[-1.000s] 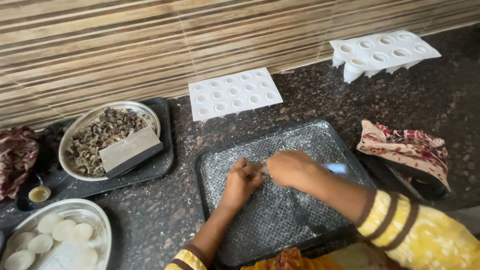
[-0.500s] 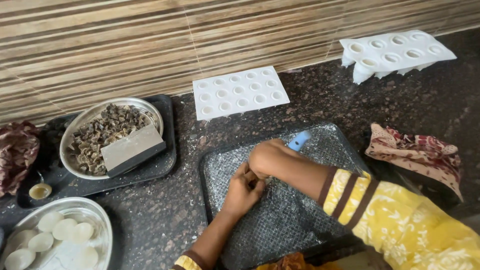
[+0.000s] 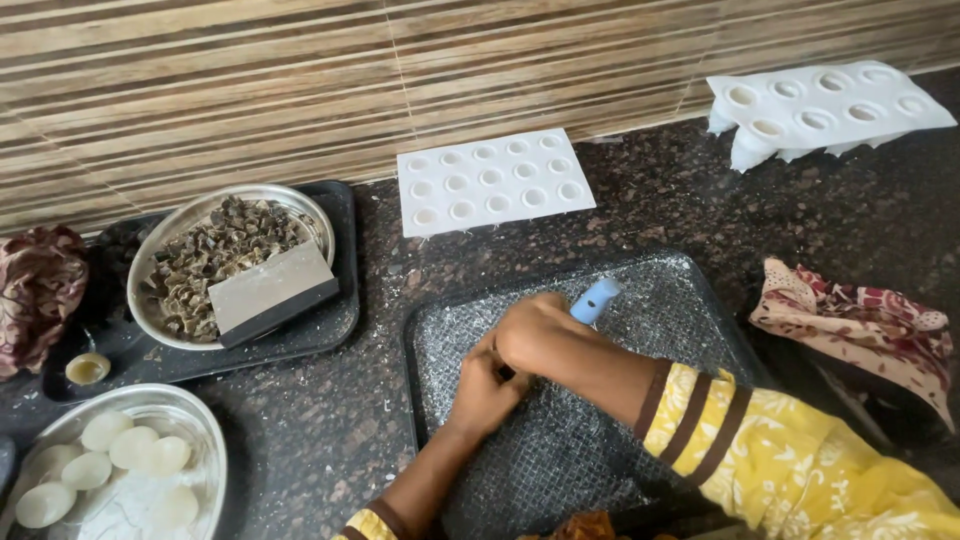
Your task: The person stirs a small pot on a portable gas burner, then adds chopped onions from a tray into the pot. They slice several round white items on a cutting board and place them into the pot. Finally, they adjust the burner flame.
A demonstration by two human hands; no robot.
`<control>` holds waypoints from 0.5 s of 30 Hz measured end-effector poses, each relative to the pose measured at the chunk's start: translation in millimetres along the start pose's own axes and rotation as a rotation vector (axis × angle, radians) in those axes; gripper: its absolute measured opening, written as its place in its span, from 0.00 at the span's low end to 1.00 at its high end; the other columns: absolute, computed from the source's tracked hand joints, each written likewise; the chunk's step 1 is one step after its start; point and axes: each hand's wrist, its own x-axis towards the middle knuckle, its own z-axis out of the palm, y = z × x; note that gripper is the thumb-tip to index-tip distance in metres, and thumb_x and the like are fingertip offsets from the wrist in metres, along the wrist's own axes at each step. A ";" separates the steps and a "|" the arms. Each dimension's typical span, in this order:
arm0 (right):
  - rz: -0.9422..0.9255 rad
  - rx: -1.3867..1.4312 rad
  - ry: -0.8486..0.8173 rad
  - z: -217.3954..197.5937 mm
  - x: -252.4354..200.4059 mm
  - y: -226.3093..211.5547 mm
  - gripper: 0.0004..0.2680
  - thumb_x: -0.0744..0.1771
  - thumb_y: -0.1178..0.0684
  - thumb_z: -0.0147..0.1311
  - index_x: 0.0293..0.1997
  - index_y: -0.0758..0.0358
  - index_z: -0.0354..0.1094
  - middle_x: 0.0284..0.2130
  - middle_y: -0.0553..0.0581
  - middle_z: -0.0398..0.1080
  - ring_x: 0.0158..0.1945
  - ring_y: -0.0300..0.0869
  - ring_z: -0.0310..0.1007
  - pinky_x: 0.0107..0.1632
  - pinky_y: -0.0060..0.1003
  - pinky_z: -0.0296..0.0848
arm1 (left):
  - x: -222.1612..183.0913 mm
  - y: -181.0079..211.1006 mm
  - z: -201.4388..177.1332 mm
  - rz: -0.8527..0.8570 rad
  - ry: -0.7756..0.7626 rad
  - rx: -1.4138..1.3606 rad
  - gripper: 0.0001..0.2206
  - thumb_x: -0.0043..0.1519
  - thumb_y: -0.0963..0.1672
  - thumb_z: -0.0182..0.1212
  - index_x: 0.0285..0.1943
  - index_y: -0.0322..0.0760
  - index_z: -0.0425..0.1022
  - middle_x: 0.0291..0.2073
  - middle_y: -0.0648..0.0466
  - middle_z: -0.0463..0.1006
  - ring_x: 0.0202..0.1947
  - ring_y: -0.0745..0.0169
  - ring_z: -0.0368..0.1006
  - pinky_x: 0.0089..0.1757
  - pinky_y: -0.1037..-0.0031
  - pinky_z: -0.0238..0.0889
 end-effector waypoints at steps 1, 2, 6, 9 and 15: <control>0.007 0.007 -0.009 -0.2 -0.7 0.5 0.14 0.66 0.47 0.61 0.53 0.62 0.74 0.43 0.60 0.73 0.38 0.43 0.70 0.43 0.38 0.69 | 0.5 1.2 -0.4 -0.024 -0.018 0.032 0.10 0.55 0.37 0.67 0.44 0.22 0.81 0.50 0.46 0.78 0.39 0.62 0.79 0.39 0.73 0.76; 0.015 0.015 -0.017 0.1 -1.6 1.2 0.13 0.66 0.46 0.60 0.52 0.62 0.74 0.42 0.59 0.74 0.37 0.42 0.70 0.42 0.37 0.69 | 1.0 2.5 -0.4 -0.047 -0.036 0.064 0.08 0.56 0.38 0.68 0.41 0.23 0.83 0.49 0.47 0.77 0.39 0.62 0.78 0.37 0.73 0.76; 0.031 0.028 -0.030 7.7 4.1 4.4 0.13 0.66 0.46 0.59 0.51 0.61 0.74 0.41 0.59 0.74 0.36 0.41 0.70 0.39 0.35 0.68 | 4.3 15.0 -1.3 -0.169 -0.070 0.079 0.10 0.56 0.41 0.69 0.44 0.29 0.82 0.44 0.52 0.76 0.34 0.63 0.76 0.35 0.73 0.76; 0.054 0.107 -0.018 23.9 18.8 7.7 0.11 0.67 0.48 0.59 0.48 0.65 0.74 0.39 0.56 0.76 0.34 0.38 0.74 0.35 0.30 0.72 | 5.6 3.8 -0.8 -0.051 -0.067 0.180 0.09 0.55 0.41 0.72 0.41 0.30 0.84 0.38 0.50 0.76 0.32 0.63 0.73 0.34 0.72 0.74; 0.050 0.140 0.054 47.1 2.5 8.7 0.09 0.67 0.49 0.57 0.43 0.65 0.75 0.32 0.56 0.72 0.32 0.39 0.72 0.32 0.35 0.73 | 1.0 -2.5 3.1 0.020 0.003 0.224 0.08 0.57 0.41 0.72 0.38 0.27 0.83 0.36 0.50 0.77 0.32 0.63 0.74 0.34 0.73 0.72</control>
